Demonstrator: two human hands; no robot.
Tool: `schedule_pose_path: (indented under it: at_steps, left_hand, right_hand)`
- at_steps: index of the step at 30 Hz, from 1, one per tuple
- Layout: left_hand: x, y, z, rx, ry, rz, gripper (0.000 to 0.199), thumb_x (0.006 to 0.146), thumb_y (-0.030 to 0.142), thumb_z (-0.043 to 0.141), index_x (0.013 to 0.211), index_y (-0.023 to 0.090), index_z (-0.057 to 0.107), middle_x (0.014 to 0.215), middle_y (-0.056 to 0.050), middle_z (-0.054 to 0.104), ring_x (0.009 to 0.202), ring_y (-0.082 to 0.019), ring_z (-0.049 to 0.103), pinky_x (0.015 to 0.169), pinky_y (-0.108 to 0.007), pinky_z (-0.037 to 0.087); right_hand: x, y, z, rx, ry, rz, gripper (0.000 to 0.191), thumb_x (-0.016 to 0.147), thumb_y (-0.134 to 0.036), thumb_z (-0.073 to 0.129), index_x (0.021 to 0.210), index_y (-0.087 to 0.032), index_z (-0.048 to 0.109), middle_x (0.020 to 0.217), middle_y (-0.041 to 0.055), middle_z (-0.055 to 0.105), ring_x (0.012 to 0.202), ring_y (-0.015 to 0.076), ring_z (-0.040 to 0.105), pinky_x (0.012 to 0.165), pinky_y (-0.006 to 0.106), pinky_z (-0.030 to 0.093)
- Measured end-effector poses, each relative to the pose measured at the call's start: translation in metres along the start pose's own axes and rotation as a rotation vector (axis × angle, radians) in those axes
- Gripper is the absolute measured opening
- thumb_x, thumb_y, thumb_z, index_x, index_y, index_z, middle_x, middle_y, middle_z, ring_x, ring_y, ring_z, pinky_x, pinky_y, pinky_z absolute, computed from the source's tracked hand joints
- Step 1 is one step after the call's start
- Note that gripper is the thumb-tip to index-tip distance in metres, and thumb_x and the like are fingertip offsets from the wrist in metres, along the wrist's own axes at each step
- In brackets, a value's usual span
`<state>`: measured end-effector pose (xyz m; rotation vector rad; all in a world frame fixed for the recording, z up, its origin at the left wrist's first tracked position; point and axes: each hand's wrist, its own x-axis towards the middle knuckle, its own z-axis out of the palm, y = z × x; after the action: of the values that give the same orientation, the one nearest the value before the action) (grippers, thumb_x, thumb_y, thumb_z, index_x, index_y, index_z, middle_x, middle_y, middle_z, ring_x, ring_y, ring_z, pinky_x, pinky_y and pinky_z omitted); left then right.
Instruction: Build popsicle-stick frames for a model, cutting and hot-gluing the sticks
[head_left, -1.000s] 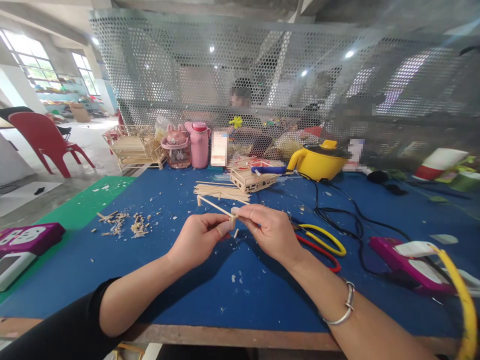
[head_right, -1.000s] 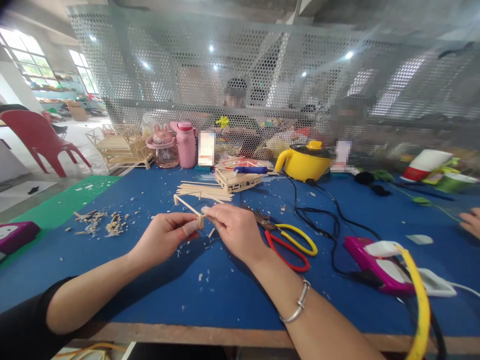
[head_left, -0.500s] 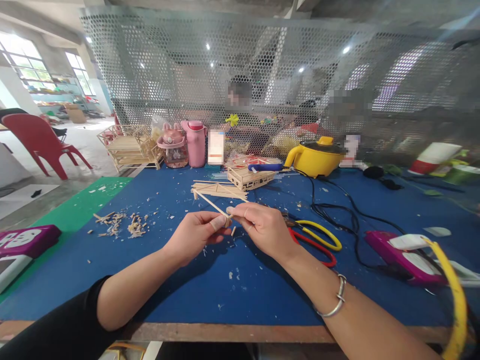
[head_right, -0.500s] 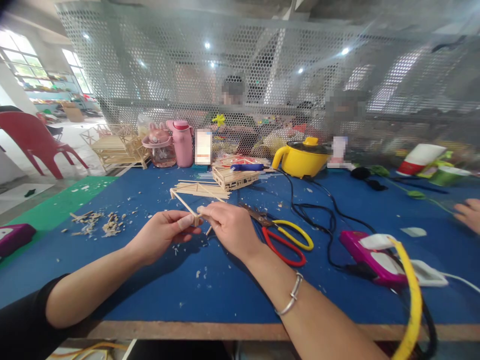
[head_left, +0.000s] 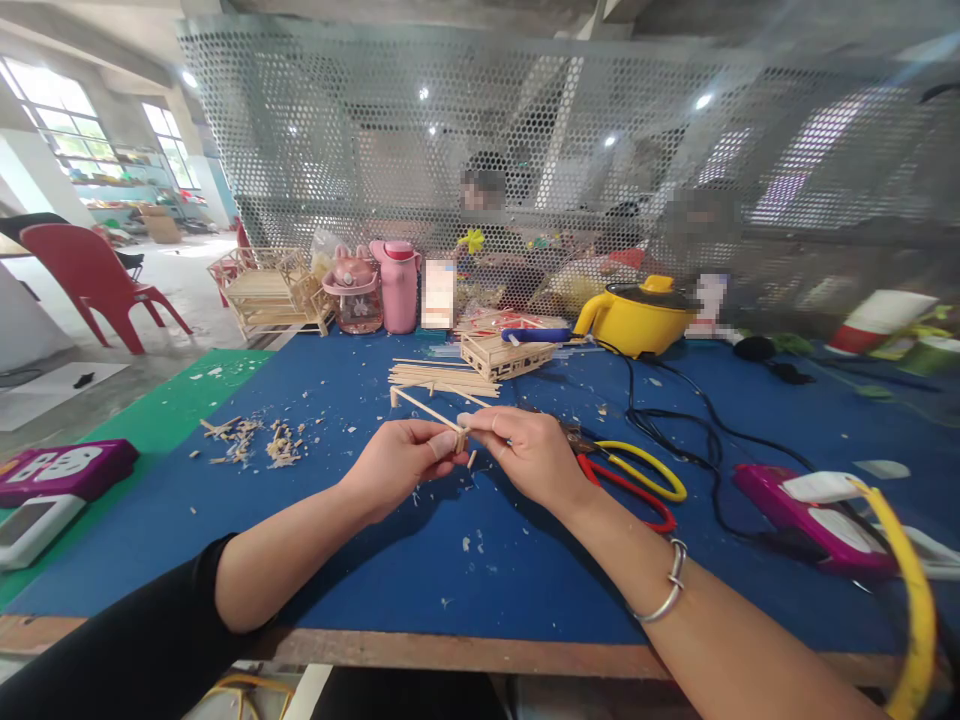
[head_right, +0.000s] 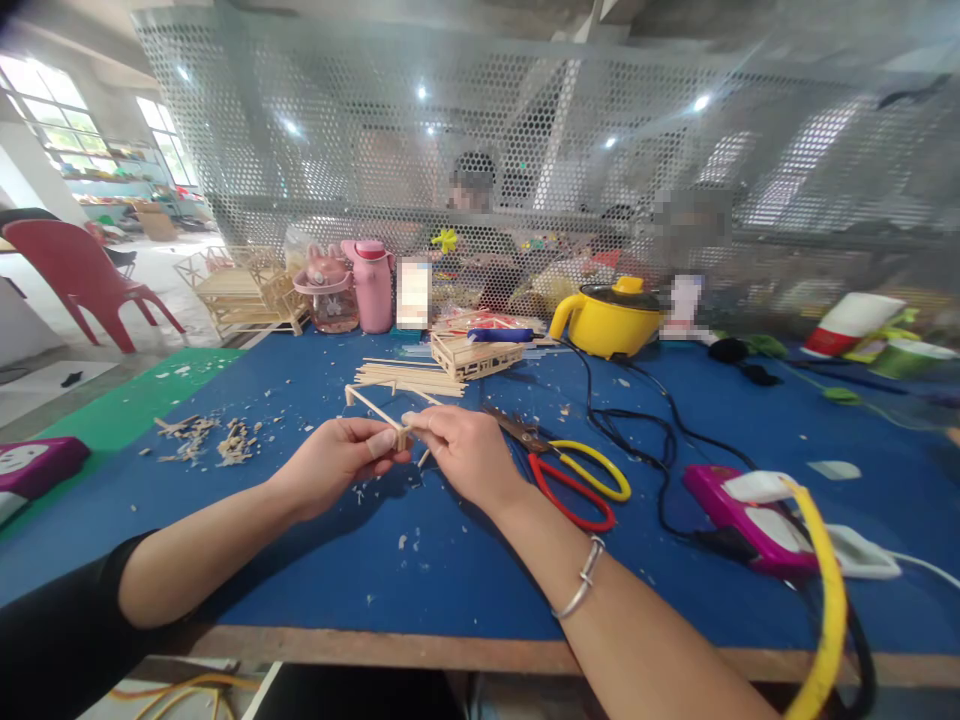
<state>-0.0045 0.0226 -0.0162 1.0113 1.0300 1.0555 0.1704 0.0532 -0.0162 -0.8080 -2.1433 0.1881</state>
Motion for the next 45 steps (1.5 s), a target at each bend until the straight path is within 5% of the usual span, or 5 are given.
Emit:
schedule_pose_path:
  at_steps: [5,22,32,37,45]
  left_hand:
    - [-0.0033,0.0037,-0.0011,-0.147,-0.120,-0.008,0.022,0.082,0.034,0.063,0.092,0.016,0.069,0.098,-0.008,0.071,0.076,-0.013,0.069,0.055,-0.016,0.052]
    - [-0.0011,0.0010,0.0038,-0.284,-0.084,-0.036,0.010,0.077,0.019,0.070,0.071,0.011,0.069,0.067,-0.003,0.070,0.057,-0.003,0.062,0.054,-0.006,0.047]
    - [-0.0009,0.0008,0.0047,-0.270,-0.066,-0.011,0.010,0.072,0.018,0.074,0.069,0.011,0.069,0.066,-0.004,0.071,0.056,-0.004,0.062,0.053,-0.007,0.047]
    - [-0.0030,0.0021,0.0042,-0.256,-0.070,0.005,0.014,0.078,0.027,0.068,0.082,0.014,0.072,0.082,-0.005,0.073,0.073,-0.010,0.068,0.053,-0.011,0.049]
    - [-0.0053,-0.0019,0.0046,-0.010,-0.050,0.142,0.032,0.065,0.029,0.078,0.095,0.017,0.073,0.087,-0.005,0.074,0.078,-0.014,0.066,0.062,-0.019,0.049]
  right_hand:
    - [0.0024,0.0027,-0.0012,0.163,0.036,0.160,0.016,0.084,-0.022,0.060,0.093,-0.024,0.072,0.089,0.0012,0.075,0.081,0.0172,0.070,0.076,0.029,0.055]
    - [0.0037,-0.0028,0.0033,0.177,0.049,0.101,0.016,0.082,-0.017,0.060,0.091,-0.024,0.072,0.088,0.0006,0.075,0.079,0.0167,0.070,0.076,0.028,0.055]
    - [0.0029,-0.0030,0.0037,0.185,0.043,0.130,0.017,0.082,-0.016,0.060,0.091,-0.022,0.072,0.087,0.0003,0.076,0.077,0.0157,0.070,0.075,0.025,0.054]
    - [0.0034,-0.0009,0.0036,0.256,0.025,0.198,0.017,0.083,-0.020,0.058,0.092,-0.024,0.072,0.089,-0.0005,0.075,0.078,0.0165,0.070,0.075,0.026,0.054]
    - [0.0026,0.0004,0.0061,0.230,0.034,0.197,0.017,0.083,-0.019,0.059,0.093,-0.023,0.072,0.087,0.0000,0.075,0.078,0.0166,0.070,0.075,0.027,0.054]
